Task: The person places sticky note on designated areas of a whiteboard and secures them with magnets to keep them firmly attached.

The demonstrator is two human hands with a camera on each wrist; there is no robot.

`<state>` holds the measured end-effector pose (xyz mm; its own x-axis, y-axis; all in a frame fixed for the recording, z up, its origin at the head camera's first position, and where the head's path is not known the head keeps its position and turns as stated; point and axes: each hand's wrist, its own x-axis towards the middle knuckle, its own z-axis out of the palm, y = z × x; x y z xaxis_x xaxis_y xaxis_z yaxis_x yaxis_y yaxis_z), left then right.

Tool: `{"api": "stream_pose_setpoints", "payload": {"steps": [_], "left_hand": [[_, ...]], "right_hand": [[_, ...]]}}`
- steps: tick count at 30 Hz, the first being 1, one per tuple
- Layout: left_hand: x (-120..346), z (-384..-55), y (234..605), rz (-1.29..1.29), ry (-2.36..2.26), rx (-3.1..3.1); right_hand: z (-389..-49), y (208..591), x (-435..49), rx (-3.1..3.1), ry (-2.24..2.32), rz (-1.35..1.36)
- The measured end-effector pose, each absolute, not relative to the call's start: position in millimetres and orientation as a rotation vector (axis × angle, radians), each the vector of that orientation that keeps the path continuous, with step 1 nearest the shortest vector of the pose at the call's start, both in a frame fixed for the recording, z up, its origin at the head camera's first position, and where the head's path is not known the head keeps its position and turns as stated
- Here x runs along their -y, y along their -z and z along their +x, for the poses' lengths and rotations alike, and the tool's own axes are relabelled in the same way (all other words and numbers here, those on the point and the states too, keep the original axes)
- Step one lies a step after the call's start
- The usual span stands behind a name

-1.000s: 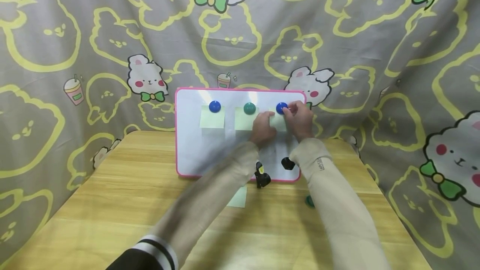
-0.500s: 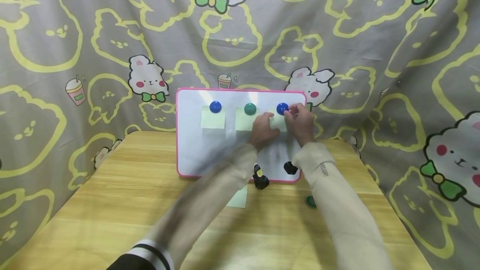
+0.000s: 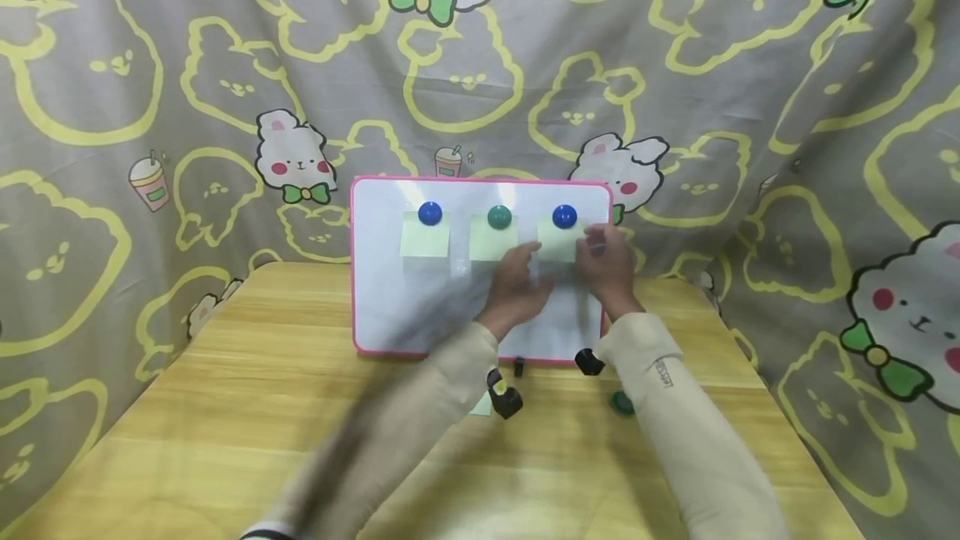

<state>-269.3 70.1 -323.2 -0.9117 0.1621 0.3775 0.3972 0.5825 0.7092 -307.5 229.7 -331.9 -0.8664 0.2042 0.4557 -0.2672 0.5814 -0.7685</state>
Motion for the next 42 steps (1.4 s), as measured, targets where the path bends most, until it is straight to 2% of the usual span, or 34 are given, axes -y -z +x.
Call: {"api": "stream_pose_setpoints", "payload": {"steps": [21,29,35,42], "left_hand": [[-12,-233,376,-0.478,1.259,2.635],[9,-231,404,-0.47,1.242,2.733],[21,-233,428,-0.573,1.042,2.752],[34,-231,439,-0.663,1.025,2.832]], "right_hand": [[-253,412,-264,2.416,-1.174,-0.025],[-238,425,-273,2.62,-1.206,0.072],[-229,437,-280,2.712,-1.133,0.153],[-223,445,-283,2.751,-1.058,0.246]]}}
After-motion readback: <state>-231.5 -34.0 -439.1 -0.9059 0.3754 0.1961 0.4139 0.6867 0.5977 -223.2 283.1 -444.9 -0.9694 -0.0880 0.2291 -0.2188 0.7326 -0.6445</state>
